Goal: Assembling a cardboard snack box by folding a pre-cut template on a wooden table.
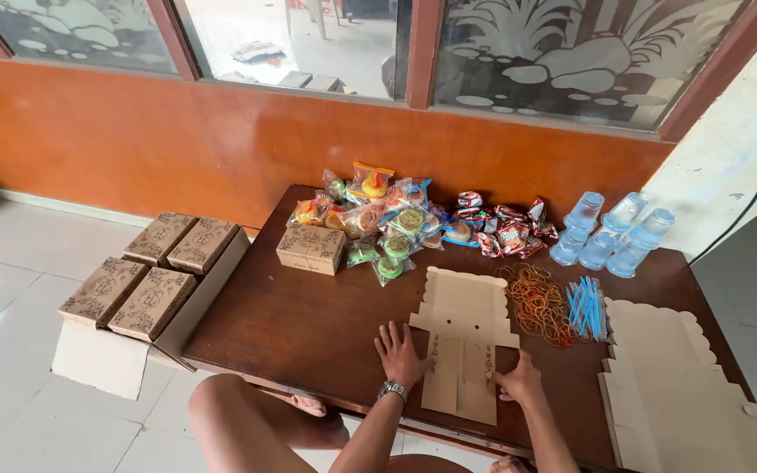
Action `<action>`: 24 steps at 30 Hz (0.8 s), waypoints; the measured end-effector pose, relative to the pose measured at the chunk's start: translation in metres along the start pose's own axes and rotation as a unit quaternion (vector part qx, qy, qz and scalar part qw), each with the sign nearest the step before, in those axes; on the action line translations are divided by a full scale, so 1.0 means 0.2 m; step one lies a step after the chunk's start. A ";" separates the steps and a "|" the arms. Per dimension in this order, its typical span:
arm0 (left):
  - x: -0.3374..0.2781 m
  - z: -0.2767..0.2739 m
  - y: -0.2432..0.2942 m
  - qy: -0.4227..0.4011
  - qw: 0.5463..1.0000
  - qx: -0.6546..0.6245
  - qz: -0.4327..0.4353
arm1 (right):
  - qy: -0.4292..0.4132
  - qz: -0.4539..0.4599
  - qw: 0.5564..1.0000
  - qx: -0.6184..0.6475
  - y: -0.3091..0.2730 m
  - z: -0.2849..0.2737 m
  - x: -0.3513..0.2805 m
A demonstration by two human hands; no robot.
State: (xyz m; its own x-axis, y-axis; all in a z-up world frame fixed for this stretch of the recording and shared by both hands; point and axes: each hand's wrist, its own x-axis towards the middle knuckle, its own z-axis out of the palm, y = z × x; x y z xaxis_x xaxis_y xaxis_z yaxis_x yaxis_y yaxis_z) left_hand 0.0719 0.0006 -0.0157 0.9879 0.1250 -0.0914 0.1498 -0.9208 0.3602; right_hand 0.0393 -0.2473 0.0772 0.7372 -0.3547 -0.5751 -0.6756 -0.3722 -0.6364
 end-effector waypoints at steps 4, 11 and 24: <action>-0.02 -0.08 0.04 -0.036 0.999 0.021 -0.017 | -0.014 -0.032 0.999 0.006 0.00 -0.02 -0.06; -0.06 -0.21 0.10 -0.099 0.995 0.007 -0.002 | 0.000 -0.075 0.997 -0.030 0.01 -0.03 -0.12; 0.03 -0.06 0.17 -0.122 0.968 0.113 0.187 | -0.041 -0.238 0.944 -0.225 0.16 0.01 0.12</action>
State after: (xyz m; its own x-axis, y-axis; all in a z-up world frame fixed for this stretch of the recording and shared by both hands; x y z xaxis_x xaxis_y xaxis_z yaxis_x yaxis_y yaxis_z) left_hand 0.0829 -0.0263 0.0069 0.9291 -0.2977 -0.2195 -0.2555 -0.9456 0.2012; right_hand 0.0354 -0.2661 0.0405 0.9442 0.0059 -0.3293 -0.1905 -0.8057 -0.5609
